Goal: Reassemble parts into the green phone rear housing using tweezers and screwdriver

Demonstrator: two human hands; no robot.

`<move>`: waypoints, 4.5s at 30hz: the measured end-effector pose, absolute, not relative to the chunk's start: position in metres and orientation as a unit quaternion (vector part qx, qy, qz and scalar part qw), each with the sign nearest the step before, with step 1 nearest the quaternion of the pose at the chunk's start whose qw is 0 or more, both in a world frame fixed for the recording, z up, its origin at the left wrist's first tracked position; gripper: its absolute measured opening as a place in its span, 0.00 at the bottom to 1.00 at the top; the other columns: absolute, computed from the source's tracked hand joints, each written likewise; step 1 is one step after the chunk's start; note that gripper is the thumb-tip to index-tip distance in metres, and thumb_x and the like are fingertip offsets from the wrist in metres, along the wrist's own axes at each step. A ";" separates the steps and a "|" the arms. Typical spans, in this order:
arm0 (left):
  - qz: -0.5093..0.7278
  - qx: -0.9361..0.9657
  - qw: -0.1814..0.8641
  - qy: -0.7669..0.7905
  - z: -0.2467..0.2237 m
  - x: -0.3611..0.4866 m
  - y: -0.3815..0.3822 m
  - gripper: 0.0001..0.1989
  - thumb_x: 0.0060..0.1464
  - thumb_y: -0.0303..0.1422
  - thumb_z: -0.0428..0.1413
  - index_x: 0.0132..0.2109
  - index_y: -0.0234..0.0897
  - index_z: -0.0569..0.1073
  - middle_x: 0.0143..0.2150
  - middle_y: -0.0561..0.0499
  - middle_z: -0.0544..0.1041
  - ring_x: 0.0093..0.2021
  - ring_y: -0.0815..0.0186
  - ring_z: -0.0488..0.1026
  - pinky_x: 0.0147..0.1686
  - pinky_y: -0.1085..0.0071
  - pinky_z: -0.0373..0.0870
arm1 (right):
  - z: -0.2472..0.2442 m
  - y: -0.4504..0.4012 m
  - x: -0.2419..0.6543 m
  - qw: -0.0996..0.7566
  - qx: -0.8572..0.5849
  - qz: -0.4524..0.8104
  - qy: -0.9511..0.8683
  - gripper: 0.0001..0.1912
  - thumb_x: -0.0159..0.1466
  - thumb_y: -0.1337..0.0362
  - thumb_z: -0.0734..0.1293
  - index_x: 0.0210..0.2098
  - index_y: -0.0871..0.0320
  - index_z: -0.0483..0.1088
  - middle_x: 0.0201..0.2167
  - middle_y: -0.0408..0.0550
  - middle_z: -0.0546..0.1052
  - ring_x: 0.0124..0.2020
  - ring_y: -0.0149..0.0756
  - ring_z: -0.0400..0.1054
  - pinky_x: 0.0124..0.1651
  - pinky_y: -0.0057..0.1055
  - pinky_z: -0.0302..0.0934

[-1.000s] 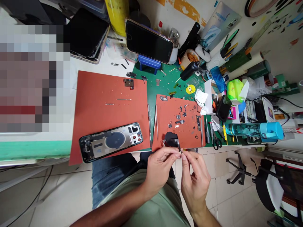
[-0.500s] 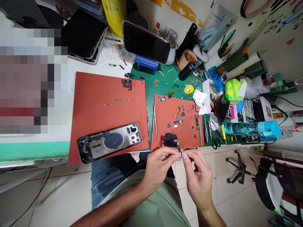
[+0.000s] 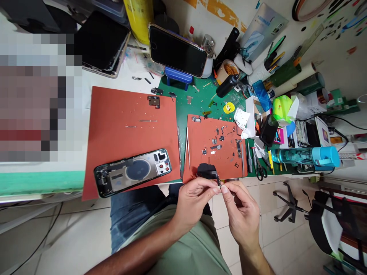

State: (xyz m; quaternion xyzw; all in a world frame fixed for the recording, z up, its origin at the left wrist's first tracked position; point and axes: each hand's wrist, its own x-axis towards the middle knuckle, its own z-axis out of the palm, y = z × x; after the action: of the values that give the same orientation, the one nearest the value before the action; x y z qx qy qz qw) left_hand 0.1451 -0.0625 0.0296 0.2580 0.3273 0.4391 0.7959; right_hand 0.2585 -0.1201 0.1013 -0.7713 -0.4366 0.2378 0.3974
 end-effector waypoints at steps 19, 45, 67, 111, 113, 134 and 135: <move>0.403 0.210 0.802 0.388 0.029 0.150 -0.071 0.23 0.55 0.45 0.77 0.52 0.39 0.83 0.40 0.46 0.91 0.37 0.61 0.88 0.41 0.69 0.86 | 0.094 -0.117 0.249 0.426 -0.805 0.227 -0.344 0.12 0.71 0.52 0.76 0.47 0.52 0.82 0.41 0.48 0.82 0.39 0.36 0.76 0.41 0.32 0.73; 0.437 0.563 0.535 0.454 0.052 0.021 -0.026 0.16 0.75 0.38 0.59 0.65 0.50 0.80 0.62 0.45 0.82 0.59 0.59 0.82 0.62 0.63 0.79 | 0.142 -0.072 0.271 0.229 -0.622 0.257 -0.704 0.08 0.80 0.65 0.66 0.47 0.53 0.78 0.36 0.44 0.80 0.31 0.31 0.73 0.35 0.28 0.67; 0.396 0.222 0.755 0.473 0.045 0.010 -0.043 0.37 0.54 0.41 0.76 0.67 0.40 0.74 0.35 0.52 0.87 0.37 0.57 0.89 0.42 0.63 0.87 | 0.096 -0.019 0.216 0.322 -0.622 0.581 -0.415 0.27 0.67 0.44 0.77 0.59 0.52 0.80 0.48 0.51 0.85 0.46 0.42 0.81 0.52 0.41 0.78; 0.238 0.816 0.210 0.483 0.040 -0.041 0.040 0.26 0.73 0.32 0.56 0.74 0.36 0.67 0.55 0.41 0.85 0.53 0.51 0.83 0.56 0.54 0.80 | 0.070 -0.005 0.170 0.403 -0.701 0.505 -0.301 0.43 0.59 0.46 0.81 0.67 0.54 0.70 0.33 0.43 0.85 0.31 0.40 0.78 0.36 0.38 0.79; 0.238 0.813 0.218 0.484 0.039 -0.042 0.039 0.26 0.73 0.32 0.57 0.74 0.39 0.66 0.55 0.42 0.85 0.53 0.52 0.83 0.57 0.55 0.80 | 0.070 -0.004 0.165 0.395 -0.699 0.515 -0.301 0.42 0.59 0.46 0.80 0.68 0.54 0.69 0.34 0.44 0.85 0.30 0.40 0.78 0.35 0.39 0.79; 0.256 0.832 0.129 0.475 0.039 -0.036 0.035 0.24 0.73 0.30 0.56 0.72 0.33 0.66 0.53 0.41 0.85 0.50 0.51 0.83 0.52 0.54 0.80 | 0.060 0.001 0.144 0.332 -0.736 0.451 -0.380 0.34 0.65 0.52 0.73 0.68 0.53 0.70 0.37 0.48 0.86 0.31 0.43 0.80 0.35 0.41 0.78; 0.257 0.832 0.128 0.474 0.038 -0.036 0.035 0.24 0.73 0.31 0.56 0.72 0.33 0.66 0.53 0.41 0.85 0.50 0.51 0.83 0.52 0.54 0.80 | 0.060 0.001 0.144 0.328 -0.739 0.438 -0.393 0.33 0.65 0.53 0.72 0.68 0.53 0.70 0.37 0.48 0.87 0.31 0.44 0.81 0.36 0.41 0.78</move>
State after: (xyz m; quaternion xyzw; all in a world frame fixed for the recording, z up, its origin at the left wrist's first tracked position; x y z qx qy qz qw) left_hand -0.0360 0.0354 0.0384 0.8324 0.4741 0.2567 0.1282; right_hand 0.1436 0.0011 0.0597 -0.7391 -0.3930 0.4380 0.3277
